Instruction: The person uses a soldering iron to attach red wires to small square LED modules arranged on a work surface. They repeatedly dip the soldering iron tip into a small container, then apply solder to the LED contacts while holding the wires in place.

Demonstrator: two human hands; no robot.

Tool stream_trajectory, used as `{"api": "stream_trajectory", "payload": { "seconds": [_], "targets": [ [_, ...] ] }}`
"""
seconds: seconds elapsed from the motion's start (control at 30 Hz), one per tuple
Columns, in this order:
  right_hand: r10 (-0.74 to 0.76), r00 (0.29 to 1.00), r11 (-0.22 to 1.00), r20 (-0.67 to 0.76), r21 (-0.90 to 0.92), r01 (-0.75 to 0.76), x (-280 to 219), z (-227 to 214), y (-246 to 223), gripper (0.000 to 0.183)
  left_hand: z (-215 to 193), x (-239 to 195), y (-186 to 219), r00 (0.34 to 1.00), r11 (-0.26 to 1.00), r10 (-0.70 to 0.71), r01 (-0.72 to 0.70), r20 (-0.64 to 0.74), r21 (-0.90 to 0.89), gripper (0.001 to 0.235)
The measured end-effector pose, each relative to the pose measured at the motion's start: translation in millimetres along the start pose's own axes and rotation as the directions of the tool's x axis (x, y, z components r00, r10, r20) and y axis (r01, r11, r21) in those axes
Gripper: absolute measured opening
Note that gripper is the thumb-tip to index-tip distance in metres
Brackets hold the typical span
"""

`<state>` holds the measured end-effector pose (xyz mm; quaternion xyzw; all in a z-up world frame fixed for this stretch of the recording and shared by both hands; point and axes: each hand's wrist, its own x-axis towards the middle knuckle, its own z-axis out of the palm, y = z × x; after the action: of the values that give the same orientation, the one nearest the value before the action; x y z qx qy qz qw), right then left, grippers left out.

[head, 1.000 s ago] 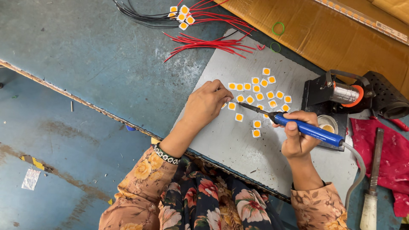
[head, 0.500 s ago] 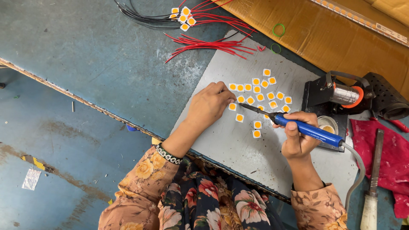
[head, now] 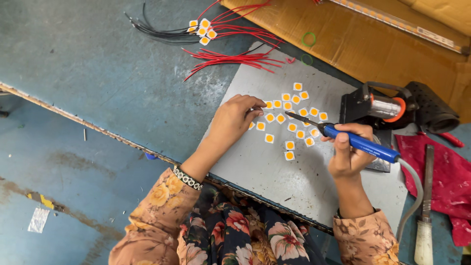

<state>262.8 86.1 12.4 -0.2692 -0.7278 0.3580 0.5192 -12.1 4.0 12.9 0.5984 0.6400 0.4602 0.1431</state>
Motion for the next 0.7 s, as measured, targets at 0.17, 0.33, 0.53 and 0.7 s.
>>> {"api": "stream_trajectory", "payload": {
  "seconds": [0.17, 0.33, 0.53, 0.7],
  "targets": [
    [0.002, 1.000, 0.999, -0.010, 0.041, -0.002, -1, -1, 4, 0.037, 10, 30, 3, 0.992, 0.977, 0.036, -0.061, 0.121, 0.205, 0.006],
    [0.022, 1.000, 0.998, 0.013, 0.061, -0.022, -2, 1, 9, 0.034, 21, 37, -4, 0.993, 0.990, 0.005, -0.022, 0.121, 0.140, 0.007],
    [0.052, 0.998, 0.994, 0.041, 0.091, -0.056, -9, 3, 11, 0.034, 21, 31, -20, 0.990, 0.996, -0.035, 0.024, 0.136, 0.082, 0.010],
    [0.073, 0.996, 0.992, 0.043, 0.099, -0.077, -10, 2, 13, 0.034, 23, 32, -19, 0.988, 0.995, -0.050, 0.037, 0.149, 0.088, 0.009]
  ]
}}
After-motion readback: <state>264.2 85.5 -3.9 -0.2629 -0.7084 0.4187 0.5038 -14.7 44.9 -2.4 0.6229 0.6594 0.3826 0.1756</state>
